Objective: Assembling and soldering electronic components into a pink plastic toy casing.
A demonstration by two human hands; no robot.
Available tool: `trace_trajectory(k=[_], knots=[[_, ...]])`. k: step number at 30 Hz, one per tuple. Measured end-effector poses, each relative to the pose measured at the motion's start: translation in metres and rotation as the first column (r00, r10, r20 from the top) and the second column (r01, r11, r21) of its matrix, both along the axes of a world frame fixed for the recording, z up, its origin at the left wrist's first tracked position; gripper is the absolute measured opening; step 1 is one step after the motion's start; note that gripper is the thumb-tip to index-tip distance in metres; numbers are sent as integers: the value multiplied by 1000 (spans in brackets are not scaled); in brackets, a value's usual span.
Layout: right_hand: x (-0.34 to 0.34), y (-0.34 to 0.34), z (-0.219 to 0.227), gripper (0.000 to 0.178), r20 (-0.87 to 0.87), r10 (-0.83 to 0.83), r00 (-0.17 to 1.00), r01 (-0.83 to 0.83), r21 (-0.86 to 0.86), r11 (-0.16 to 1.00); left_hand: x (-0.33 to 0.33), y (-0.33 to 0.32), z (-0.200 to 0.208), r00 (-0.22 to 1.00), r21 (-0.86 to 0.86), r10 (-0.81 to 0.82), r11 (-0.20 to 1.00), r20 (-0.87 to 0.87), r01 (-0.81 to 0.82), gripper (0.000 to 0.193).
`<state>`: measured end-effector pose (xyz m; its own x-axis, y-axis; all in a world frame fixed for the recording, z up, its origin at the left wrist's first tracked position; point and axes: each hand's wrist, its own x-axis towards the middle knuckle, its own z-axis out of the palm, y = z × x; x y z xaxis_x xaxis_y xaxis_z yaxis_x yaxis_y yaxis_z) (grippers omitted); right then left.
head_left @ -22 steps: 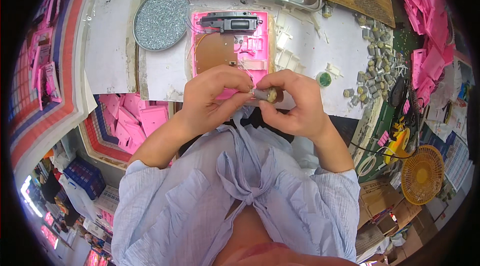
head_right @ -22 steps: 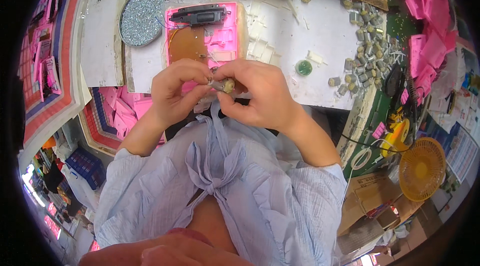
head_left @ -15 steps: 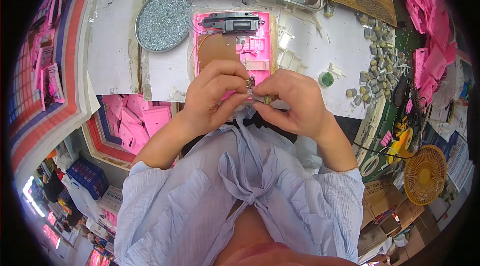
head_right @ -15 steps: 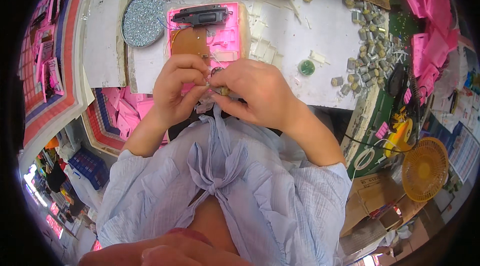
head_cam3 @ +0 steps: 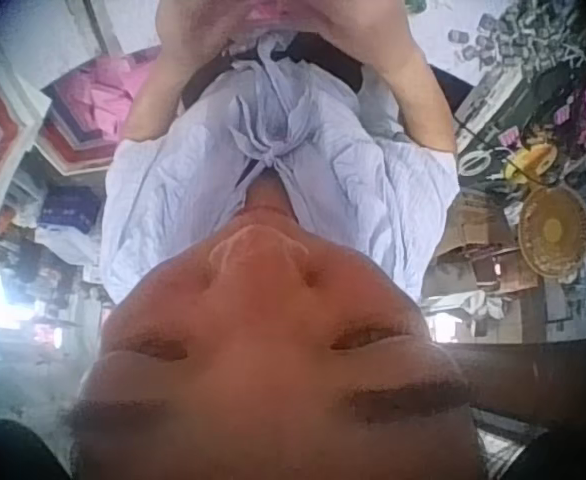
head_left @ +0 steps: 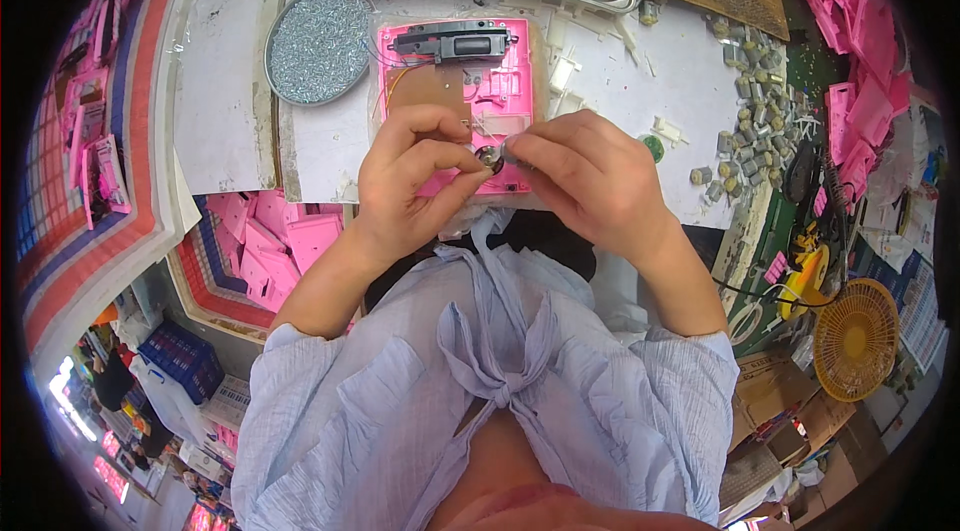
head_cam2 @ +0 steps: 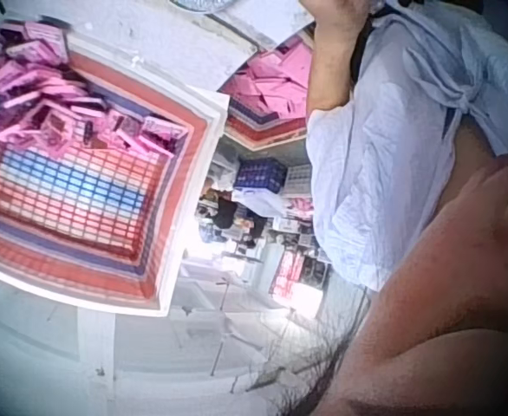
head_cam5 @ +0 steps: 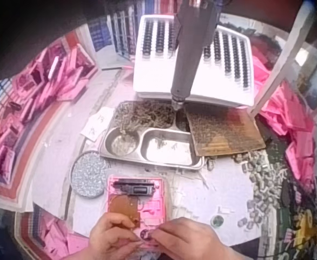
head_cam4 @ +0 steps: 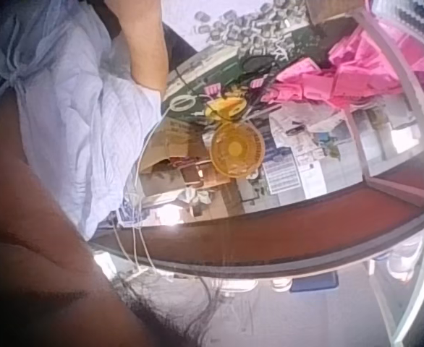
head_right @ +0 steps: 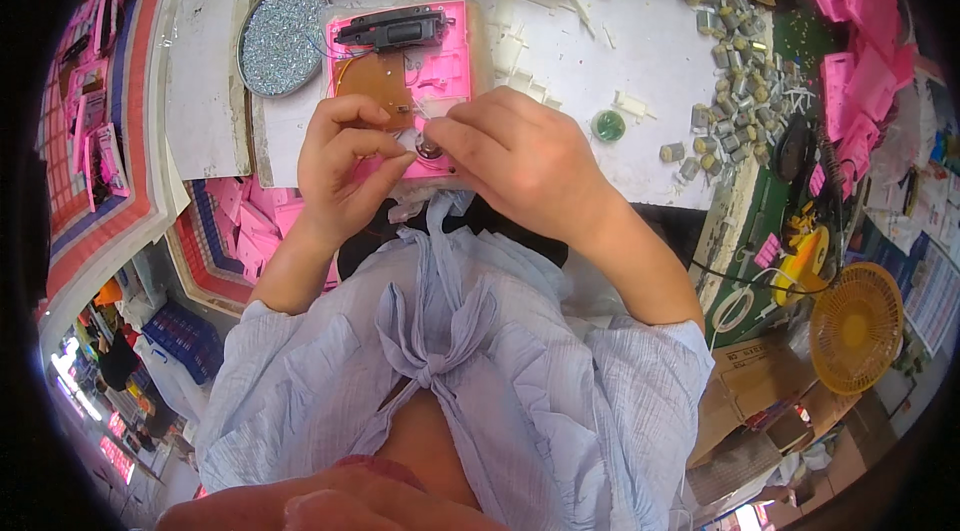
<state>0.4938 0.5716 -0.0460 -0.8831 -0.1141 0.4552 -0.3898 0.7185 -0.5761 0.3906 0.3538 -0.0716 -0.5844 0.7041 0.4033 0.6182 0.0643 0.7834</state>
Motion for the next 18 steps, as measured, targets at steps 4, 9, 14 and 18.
trace_trajectory(k=[4, 9, 14, 18], knots=[[-5, 9, -9, 34, 47, -75, 996, 76, -19, 997, -24, -3, 2, 952, -79, 236, 964, -196, -255, 32], [-30, 22, -11, 28, 78, -158, 984, 155, 46, 987, -47, -8, -11, 875, -305, 225, 876, -429, -375, 23], [-45, 16, -22, 26, 194, -166, 967, 142, 134, 981, -35, -11, -14, 904, -284, 192, 907, -381, -312, 16], [-50, 16, -25, 23, 203, -154, 967, 129, 133, 983, -30, -13, -10, 929, -288, 171, 919, -327, -270, 16]])
